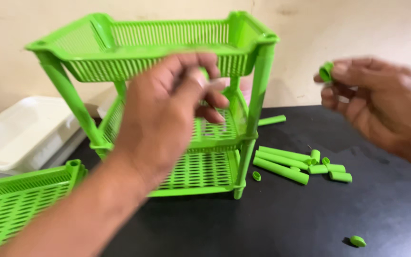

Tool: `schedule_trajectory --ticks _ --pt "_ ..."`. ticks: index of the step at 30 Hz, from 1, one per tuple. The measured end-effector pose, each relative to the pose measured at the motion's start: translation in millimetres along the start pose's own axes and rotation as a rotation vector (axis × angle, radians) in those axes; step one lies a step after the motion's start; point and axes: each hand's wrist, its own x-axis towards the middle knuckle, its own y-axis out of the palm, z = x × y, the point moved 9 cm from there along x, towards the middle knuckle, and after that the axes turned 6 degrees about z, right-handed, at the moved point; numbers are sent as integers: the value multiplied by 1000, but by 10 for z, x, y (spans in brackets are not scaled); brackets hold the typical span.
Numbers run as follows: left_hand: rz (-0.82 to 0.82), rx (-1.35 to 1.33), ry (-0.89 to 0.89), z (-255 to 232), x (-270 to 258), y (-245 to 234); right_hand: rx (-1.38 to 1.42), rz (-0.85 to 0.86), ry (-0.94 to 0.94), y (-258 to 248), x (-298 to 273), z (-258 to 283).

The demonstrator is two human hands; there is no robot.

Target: The person assembles a green plastic three-tier storage rack by inserting cylindrical poles into the corners of stacked trays and securing them with small caps. The person repeats the process to build a second identical rack.

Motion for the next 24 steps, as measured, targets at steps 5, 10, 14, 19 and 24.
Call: schedule_trajectory --ticks 5,10,14,19,24 --pt "-111 101 255 -542 393 -496 -264 182 -345 644 197 767" --pt "-237 324 285 -784 593 -994 -831 289 -576 1078 202 1111" --pt "-312 530 96 -637 669 -1289 -916 328 -561 1086 341 1087" --pt "-236 543 23 -387 1059 -1448 -806 230 -430 1016 1033 1040" --pt "-302 489 -207 -47 1569 -1989 -838 123 -279 1133 1643 831"
